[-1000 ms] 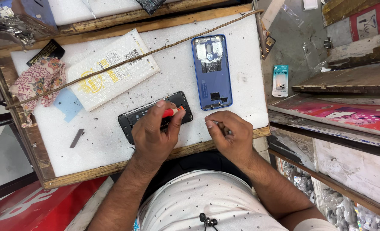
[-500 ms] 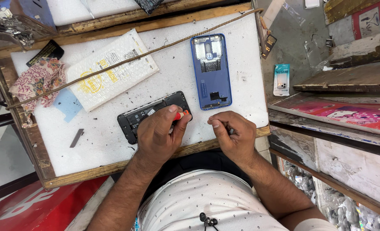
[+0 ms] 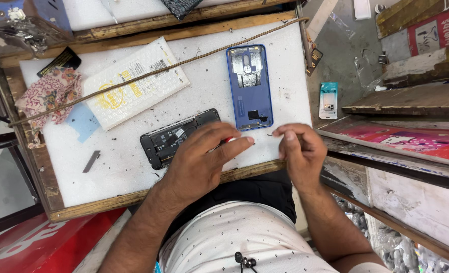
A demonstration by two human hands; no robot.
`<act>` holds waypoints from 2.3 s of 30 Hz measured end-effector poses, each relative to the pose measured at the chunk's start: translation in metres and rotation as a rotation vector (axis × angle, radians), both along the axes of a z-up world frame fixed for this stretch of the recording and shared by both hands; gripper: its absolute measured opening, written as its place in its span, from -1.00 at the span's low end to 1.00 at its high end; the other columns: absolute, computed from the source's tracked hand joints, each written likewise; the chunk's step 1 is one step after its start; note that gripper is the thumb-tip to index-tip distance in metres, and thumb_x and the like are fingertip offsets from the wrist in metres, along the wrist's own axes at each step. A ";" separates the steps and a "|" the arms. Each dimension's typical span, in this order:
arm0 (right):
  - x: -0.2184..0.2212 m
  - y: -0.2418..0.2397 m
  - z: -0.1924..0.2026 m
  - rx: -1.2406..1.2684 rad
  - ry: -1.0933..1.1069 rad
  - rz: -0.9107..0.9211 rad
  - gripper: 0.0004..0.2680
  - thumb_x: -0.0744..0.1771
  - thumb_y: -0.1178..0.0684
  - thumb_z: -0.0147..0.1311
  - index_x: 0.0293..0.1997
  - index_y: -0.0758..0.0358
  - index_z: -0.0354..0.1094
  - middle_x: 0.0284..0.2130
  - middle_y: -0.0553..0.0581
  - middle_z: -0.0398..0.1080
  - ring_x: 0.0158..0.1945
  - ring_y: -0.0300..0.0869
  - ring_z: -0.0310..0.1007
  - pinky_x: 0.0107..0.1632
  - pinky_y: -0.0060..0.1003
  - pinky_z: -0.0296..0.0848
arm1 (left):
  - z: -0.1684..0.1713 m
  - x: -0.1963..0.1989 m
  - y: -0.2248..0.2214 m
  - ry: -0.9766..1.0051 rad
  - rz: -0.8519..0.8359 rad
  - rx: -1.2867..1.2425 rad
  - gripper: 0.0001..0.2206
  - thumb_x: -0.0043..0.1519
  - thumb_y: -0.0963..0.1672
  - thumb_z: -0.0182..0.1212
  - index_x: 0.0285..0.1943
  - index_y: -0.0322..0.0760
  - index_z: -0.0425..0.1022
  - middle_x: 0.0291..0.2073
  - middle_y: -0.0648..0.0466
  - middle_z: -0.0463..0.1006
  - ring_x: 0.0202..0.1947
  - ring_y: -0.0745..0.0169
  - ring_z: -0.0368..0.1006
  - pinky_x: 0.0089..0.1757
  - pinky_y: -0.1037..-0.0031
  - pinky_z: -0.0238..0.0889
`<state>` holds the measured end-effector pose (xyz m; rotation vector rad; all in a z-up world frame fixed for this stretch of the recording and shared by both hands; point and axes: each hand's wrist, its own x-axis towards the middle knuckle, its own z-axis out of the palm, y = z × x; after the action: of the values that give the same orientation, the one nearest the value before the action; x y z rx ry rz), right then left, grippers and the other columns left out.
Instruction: The person disassembles a smartphone, removes the battery, and applies adhesive to the phone's internal frame and the back cover. The person handles the phone chassis, battery, and adhesive tube throughout the process.
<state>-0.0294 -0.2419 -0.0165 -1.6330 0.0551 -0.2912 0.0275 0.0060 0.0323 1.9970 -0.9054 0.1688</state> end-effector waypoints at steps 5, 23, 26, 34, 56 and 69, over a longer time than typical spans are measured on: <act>0.025 -0.002 0.041 -0.649 0.111 -0.025 -0.89 0.36 0.21 0.22 -0.04 0.29 0.54 -0.21 0.13 0.53 -0.54 -0.38 0.25 -0.48 -0.47 0.25 | 0.003 0.005 -0.001 0.015 0.050 -0.044 -0.42 0.25 -0.33 0.29 0.40 0.06 0.34 -0.08 0.01 0.48 0.05 0.03 0.48 0.09 0.15 0.44; 0.062 0.023 0.067 -1.303 0.180 0.210 -0.89 0.34 0.01 0.17 -0.14 0.14 0.52 -0.21 0.06 0.45 -0.36 0.02 0.54 -0.31 -0.09 0.54 | 0.004 0.003 -0.001 -0.007 0.078 -0.082 -0.40 0.15 -0.32 0.29 0.38 0.01 0.34 -0.09 -0.02 0.47 0.02 -0.07 0.47 0.03 0.16 0.43; 0.068 0.023 0.065 -1.345 0.115 0.279 -0.89 0.37 0.04 0.13 -0.13 0.23 0.42 -0.23 0.14 0.39 -0.40 0.04 0.51 -0.35 -0.09 0.53 | 0.004 0.001 0.000 -0.083 0.156 -0.029 -0.46 0.16 -0.28 0.36 0.32 0.02 0.40 -0.14 0.00 0.46 -0.06 -0.04 0.47 -0.04 0.16 0.43; 0.073 0.018 0.059 -1.109 0.106 0.295 -0.89 0.41 0.11 0.00 -0.06 0.34 0.22 -0.20 0.29 0.35 -0.34 0.18 0.48 -0.31 0.02 0.50 | 0.002 0.003 0.002 -0.077 0.137 -0.056 -0.50 0.25 -0.32 0.34 0.33 0.01 0.45 -0.21 0.04 0.45 -0.12 0.07 0.50 -0.10 0.27 0.47; 0.012 0.014 0.036 -0.525 0.161 0.162 -0.81 0.40 0.04 0.11 -0.38 0.30 0.37 -0.57 0.01 0.43 -0.56 -0.35 0.37 -0.46 -0.44 0.35 | 0.009 0.010 -0.004 -0.086 0.104 -0.053 -0.46 0.12 -0.27 0.31 0.28 0.06 0.36 -0.12 -0.02 0.50 0.00 -0.12 0.47 0.03 0.09 0.34; 0.007 0.031 0.015 -0.499 0.205 0.267 -0.82 0.38 -0.04 0.15 -0.27 0.26 0.40 -0.54 0.03 0.45 -0.53 -0.31 0.44 -0.44 -0.39 0.42 | 0.002 -0.001 -0.014 -0.054 0.137 -0.065 -0.46 0.17 -0.27 0.30 0.33 0.04 0.36 -0.10 -0.05 0.48 0.09 -0.17 0.44 0.20 0.00 0.26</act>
<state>-0.0223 -0.2108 -0.0016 -2.1355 -0.0870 0.0792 0.0266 -0.0075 0.0348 2.0022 -0.7873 0.3261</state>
